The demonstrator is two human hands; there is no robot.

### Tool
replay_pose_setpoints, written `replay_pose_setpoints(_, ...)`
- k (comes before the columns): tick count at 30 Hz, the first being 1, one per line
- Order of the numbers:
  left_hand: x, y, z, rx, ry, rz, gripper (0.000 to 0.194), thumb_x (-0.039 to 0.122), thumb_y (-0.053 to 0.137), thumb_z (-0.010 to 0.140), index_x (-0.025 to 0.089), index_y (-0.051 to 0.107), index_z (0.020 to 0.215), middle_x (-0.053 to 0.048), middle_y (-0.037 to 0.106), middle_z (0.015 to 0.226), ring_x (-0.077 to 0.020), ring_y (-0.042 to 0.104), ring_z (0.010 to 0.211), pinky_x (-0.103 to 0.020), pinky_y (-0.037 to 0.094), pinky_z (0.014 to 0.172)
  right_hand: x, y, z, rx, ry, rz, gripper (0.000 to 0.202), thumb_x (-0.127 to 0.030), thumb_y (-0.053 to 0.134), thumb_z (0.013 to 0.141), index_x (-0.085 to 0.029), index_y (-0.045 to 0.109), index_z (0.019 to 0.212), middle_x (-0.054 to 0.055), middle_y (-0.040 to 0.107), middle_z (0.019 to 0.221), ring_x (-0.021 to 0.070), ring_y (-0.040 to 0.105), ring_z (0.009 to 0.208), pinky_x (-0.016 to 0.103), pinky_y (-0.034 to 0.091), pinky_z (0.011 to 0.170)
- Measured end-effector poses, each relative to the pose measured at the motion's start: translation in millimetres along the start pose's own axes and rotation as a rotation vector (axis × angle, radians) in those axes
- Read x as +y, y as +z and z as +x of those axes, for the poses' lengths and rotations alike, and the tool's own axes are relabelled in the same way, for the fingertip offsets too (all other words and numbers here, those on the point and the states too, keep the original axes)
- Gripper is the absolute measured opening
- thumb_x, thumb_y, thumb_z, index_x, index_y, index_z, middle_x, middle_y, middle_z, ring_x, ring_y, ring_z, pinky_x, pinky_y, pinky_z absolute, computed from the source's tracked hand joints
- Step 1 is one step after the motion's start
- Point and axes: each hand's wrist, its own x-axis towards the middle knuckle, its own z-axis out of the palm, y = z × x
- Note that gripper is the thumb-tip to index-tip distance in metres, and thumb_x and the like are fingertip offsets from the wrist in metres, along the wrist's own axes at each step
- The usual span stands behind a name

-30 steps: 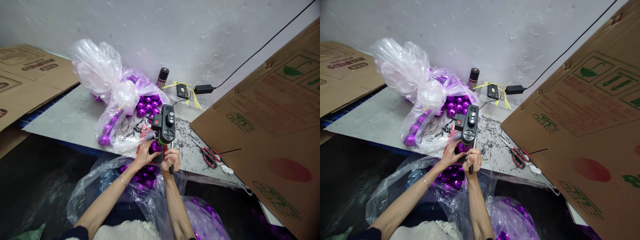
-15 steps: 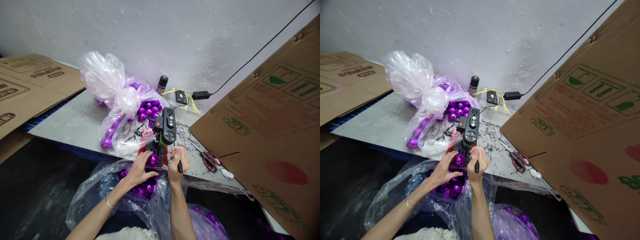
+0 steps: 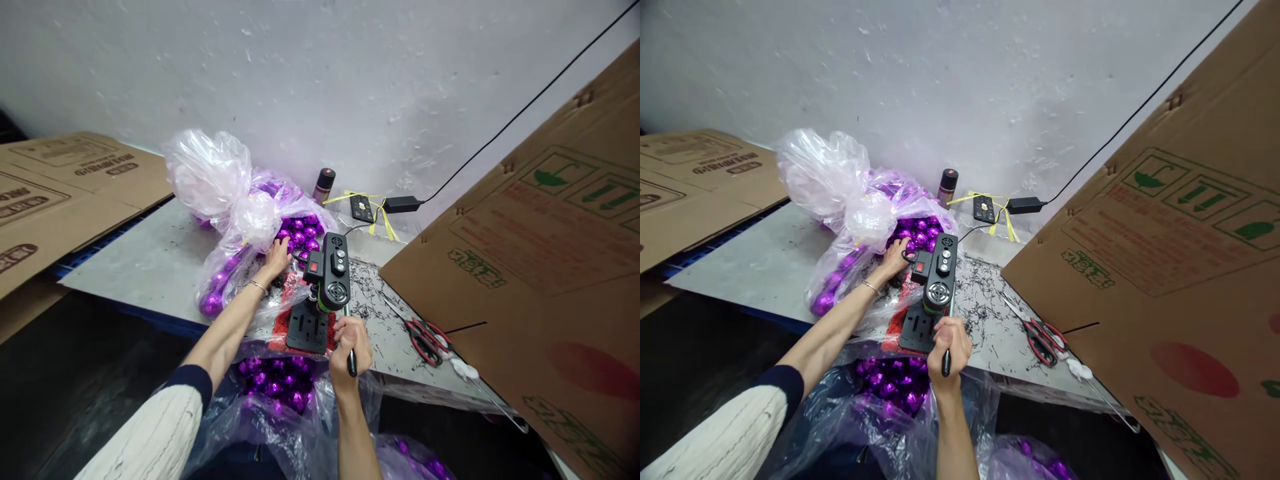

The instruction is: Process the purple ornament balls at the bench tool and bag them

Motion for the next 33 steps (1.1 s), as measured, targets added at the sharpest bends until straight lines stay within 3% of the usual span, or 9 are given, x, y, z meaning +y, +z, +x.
replay_pose_setpoints(3, -7.9, -6.1, -11.5, -0.008, -0.015, -0.057, 0.06, 0.023, 0.074, 0.09, 0.018, 0.062, 0.149, -0.02, 0.069, 0.137, -0.0389, 0.068, 0.132, -0.05, 0.054, 0.114, -0.2, 0.0, -0.3, -0.011, 0.007, -0.006, 0.037, -0.015, 0.04, 0.109, -0.024, 0.049, 0.075, -0.004, 0.055, 0.07, 0.012, 0.058, 0.064, 0.028, 0.042, 0.059)
replay_pose_setpoints(5, -16.7, -15.8, -27.7, -0.025, -0.041, -0.261, 0.058, 0.032, 0.075, 0.092, 0.021, 0.063, 0.147, -0.015, 0.072, 0.133, -0.035, 0.07, 0.127, -0.048, 0.058, 0.11, -1.8, 0.3, 1.1, -0.012, 0.01, -0.006, 0.037, -0.016, 0.041, 0.11, -0.024, 0.049, 0.075, -0.004, 0.054, 0.069, 0.0119, 0.059, 0.064, 0.027, 0.042, 0.06)
replay_pose_setpoints(8, -32.4, -31.7, -69.3, -0.112, -0.093, -0.735, 0.064, 0.048, 0.073, 0.094, 0.024, 0.06, 0.152, -0.014, 0.068, 0.143, -0.0306, 0.072, 0.12, -0.046, 0.064, 0.1, -5.1, 1.2, 4.2, 0.004, 0.015, 0.001, 0.036, -0.016, 0.042, 0.11, -0.024, 0.05, 0.075, -0.005, 0.053, 0.068, 0.0118, 0.059, 0.065, 0.027, 0.042, 0.061)
replay_pose_setpoints(10, -41.0, -37.7, -105.4, -0.161, -0.092, -0.902, 0.073, 0.056, 0.072, 0.093, 0.026, 0.056, 0.157, -0.014, 0.063, 0.152, -0.0304, 0.072, 0.12, -0.046, 0.065, 0.1, -6.9, 1.6, 6.3, 0.013, 0.032, 0.002, 0.037, -0.017, 0.042, 0.111, -0.024, 0.05, 0.075, -0.004, 0.054, 0.069, 0.0116, 0.059, 0.065, 0.027, 0.043, 0.061)
replay_pose_setpoints(13, -45.3, -31.7, -156.8, -0.174, -0.043, -0.882, 0.082, 0.06, 0.078, 0.088, 0.026, 0.055, 0.158, -0.013, 0.065, 0.152, -0.0324, 0.07, 0.129, -0.046, 0.06, 0.111, -8.5, 1.3, 9.4, 0.015, 0.064, -0.002, 0.039, -0.019, 0.042, 0.111, -0.024, 0.05, 0.074, -0.004, 0.056, 0.069, 0.0112, 0.059, 0.065, 0.027, 0.043, 0.061)
replay_pose_setpoints(16, -40.3, -7.7, -188.0, -0.188, -0.001, -0.793, 0.081, 0.06, 0.081, 0.084, 0.023, 0.057, 0.153, -0.011, 0.072, 0.144, -0.0311, 0.073, 0.126, -0.044, 0.058, 0.113, -9.4, -0.1, 12.6, 0.01, 0.076, 0.002, 0.039, -0.019, 0.044, 0.111, -0.023, 0.051, 0.072, -0.004, 0.057, 0.069, 0.0114, 0.059, 0.064, 0.028, 0.044, 0.061)
replay_pose_setpoints(22, -32.2, 37.7, -192.2, -0.045, 0.184, -0.507, 0.063, 0.053, 0.087, 0.085, 0.023, 0.066, 0.135, -0.011, 0.08, 0.126, -0.0315, 0.078, 0.113, -0.048, 0.063, 0.103, -10.2, -2.2, 15.5, 0.002, 0.061, 0.014, 0.038, -0.019, 0.045, 0.11, -0.024, 0.052, 0.073, -0.003, 0.056, 0.067, 0.0128, 0.061, 0.066, 0.029, 0.046, 0.062)
replay_pose_setpoints(26, -31.5, 45.0, -187.3, 0.031, 0.378, -0.325, 0.056, 0.048, 0.085, 0.09, 0.023, 0.066, 0.136, -0.013, 0.078, 0.13, -0.034, 0.076, 0.122, -0.05, 0.061, 0.107, -8.3, -2.0, 13.0, -0.003, 0.04, -0.001, 0.037, -0.02, 0.044, 0.11, -0.024, 0.052, 0.074, -0.003, 0.058, 0.068, 0.0133, 0.061, 0.065, 0.03, 0.046, 0.061)
replay_pose_setpoints(33, -24.1, 54.7, -187.0, 0.042, 0.4, -0.188, 0.058, 0.04, 0.086, 0.09, 0.022, 0.066, 0.141, -0.014, 0.076, 0.127, -0.0345, 0.074, 0.119, -0.05, 0.06, 0.105, -5.9, -3.5, 9.2, -0.02, 0.059, -0.025, 0.036, -0.023, 0.043, 0.11, -0.025, 0.053, 0.076, -0.002, 0.059, 0.068, 0.014, 0.06, 0.064, 0.031, 0.046, 0.061)
